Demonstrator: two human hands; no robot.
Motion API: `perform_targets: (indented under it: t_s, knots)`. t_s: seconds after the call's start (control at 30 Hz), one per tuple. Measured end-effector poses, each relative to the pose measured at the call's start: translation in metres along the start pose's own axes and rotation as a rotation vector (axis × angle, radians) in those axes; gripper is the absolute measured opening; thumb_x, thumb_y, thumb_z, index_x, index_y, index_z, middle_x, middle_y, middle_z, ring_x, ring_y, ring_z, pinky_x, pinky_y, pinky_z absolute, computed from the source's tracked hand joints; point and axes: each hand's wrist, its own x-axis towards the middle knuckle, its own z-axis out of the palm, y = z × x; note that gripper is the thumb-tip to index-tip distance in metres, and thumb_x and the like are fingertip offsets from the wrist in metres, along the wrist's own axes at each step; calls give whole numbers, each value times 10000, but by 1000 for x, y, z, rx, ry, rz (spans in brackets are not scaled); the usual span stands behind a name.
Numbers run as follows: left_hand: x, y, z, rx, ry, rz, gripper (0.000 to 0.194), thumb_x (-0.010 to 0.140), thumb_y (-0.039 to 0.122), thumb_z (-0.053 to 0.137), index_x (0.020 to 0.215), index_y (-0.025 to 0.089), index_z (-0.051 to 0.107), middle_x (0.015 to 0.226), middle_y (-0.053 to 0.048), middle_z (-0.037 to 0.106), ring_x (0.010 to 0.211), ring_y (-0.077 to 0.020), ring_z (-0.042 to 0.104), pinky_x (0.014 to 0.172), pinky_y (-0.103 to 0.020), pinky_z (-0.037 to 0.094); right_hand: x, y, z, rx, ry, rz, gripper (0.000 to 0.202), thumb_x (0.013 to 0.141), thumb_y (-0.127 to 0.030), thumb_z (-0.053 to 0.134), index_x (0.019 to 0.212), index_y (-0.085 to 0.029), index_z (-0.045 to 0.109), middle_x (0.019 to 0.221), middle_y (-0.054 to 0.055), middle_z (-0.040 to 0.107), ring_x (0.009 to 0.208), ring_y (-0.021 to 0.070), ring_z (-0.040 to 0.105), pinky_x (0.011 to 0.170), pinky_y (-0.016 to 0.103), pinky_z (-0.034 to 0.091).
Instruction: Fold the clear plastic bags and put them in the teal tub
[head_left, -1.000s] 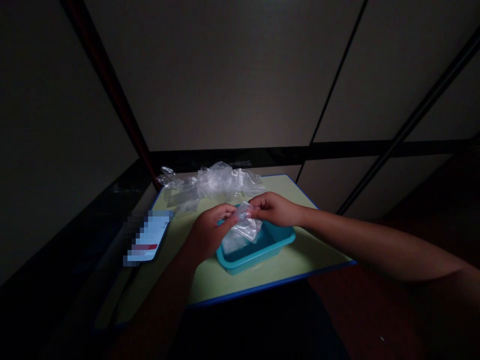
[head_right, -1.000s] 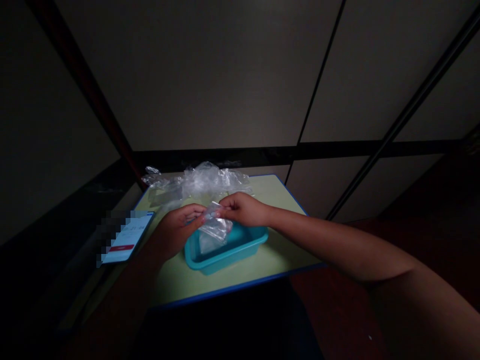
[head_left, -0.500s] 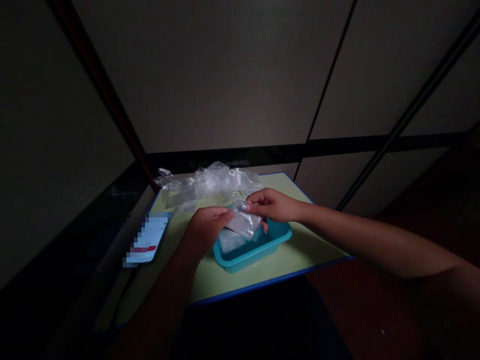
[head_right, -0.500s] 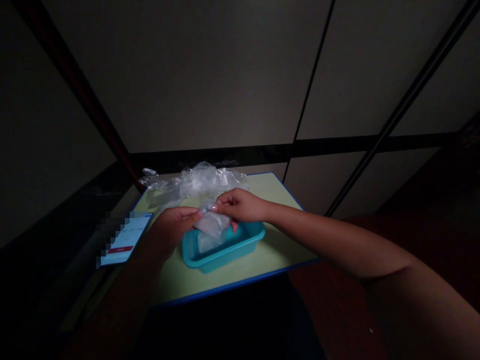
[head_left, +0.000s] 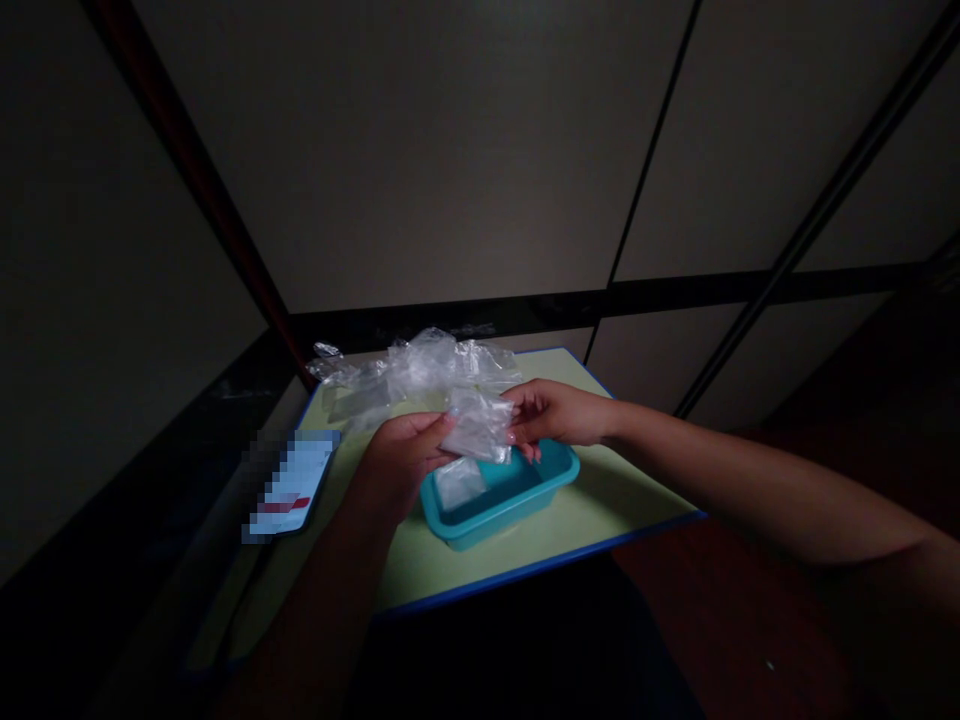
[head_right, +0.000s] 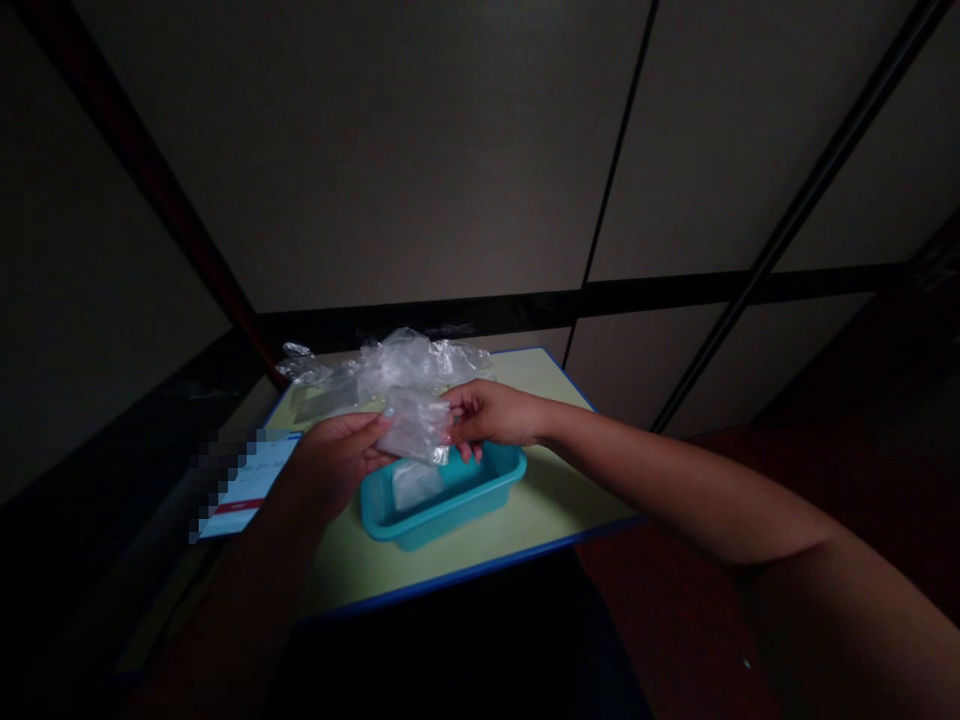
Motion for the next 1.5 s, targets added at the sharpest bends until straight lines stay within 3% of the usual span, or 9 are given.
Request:
perform_targets:
  t_s: [0.23,0.7,0.97,1.17,1.27,1.43,1.5]
  knots:
    - [-2,3,2,-61,16,-36,282,713,359,676,836,105,686,675,-73,713,662,-209,687,680,-330,554,-4,1,0,12,-16,2,234,703,-283,714,734,-126,543,539,-46,600,457,68,557,487,196,472]
    - [-5,5,7,-79,32,-38,267,694,316,709,830,89,681,661,-63,708,631,-168,675,665,-254,534,-3,3,3,-8,147,7,299,675,-372,725,664,-123,560,495,-34,589,421,68,536,441,178,450]
    - [-6,7,14,-27,-28,-62,373,575,302,767,874,98,673,684,-51,707,542,-158,635,508,-227,475,0,4,9,8,163,-14,237,689,-317,691,685,-137,537,500,-53,567,418,57,515,436,173,436]
    - [1,-2,17,-41,-73,0,339,535,277,772,818,114,683,717,-46,709,652,-181,659,607,-252,503,0,10,11,-70,197,-27,214,715,-288,668,703,-159,498,506,-72,537,433,59,505,424,170,413]
    - [1,-4,16,-38,-94,-7,321,554,286,760,812,107,692,709,-49,709,633,-170,651,612,-253,503,-2,10,10,-84,144,-14,227,729,-325,667,733,-149,525,546,-61,547,472,57,513,459,174,421]
    - [1,-6,10,-36,-79,-19,329,566,296,764,822,104,690,704,-56,709,626,-176,653,600,-264,510,-10,-4,0,-120,-67,-10,319,649,-318,757,834,-142,565,694,-43,583,627,76,560,569,199,463]
    - [0,-6,9,-23,-81,-45,328,570,308,767,814,104,687,691,-59,707,620,-183,657,587,-268,511,-12,-12,-6,-157,-72,-20,340,635,-318,770,849,-138,576,720,-37,590,661,81,567,592,201,467]
